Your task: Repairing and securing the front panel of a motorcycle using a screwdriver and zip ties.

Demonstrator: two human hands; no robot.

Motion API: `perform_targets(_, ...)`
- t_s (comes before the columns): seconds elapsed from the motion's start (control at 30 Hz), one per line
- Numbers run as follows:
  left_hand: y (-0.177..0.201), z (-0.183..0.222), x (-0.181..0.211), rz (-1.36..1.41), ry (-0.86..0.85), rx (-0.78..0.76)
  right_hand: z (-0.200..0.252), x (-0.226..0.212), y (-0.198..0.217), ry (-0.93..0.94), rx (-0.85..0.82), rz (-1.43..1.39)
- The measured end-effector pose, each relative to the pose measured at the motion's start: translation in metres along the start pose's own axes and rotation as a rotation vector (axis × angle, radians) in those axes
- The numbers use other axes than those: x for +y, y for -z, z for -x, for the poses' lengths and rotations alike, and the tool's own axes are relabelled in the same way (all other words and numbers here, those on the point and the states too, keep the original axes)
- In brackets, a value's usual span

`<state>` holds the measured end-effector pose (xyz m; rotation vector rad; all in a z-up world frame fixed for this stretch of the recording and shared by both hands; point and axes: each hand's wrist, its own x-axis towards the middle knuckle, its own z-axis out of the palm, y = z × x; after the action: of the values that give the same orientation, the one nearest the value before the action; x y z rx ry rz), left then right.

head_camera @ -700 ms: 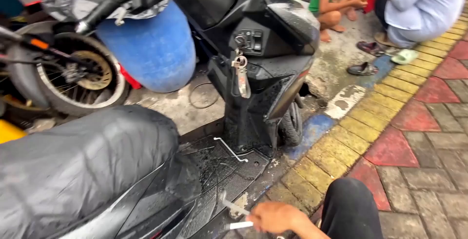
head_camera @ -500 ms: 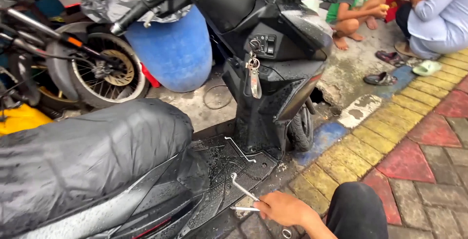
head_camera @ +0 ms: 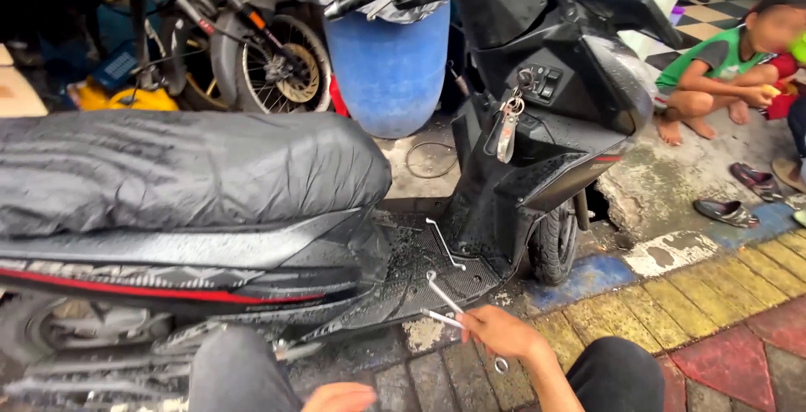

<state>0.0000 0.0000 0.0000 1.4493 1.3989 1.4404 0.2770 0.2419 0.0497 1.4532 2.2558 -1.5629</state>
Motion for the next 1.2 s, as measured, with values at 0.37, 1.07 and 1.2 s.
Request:
perform_targets(0.37,-0.052,-0.085,0.092,-0.460,0.348,-0.779,0.013,0.007,0.002,0.019,0.090,-0.097)
perform_targets(1.07,-0.220,-0.180,0.061,0.404,0.886,-0.094,0.046,-0.002,0.012,0.061,0.464,-0.098)
perform_targets(1.2,-0.238,-0.178,0.043,0.152,0.754,-0.240,0.062,0.017,0.014,0.093,0.547,-0.382)
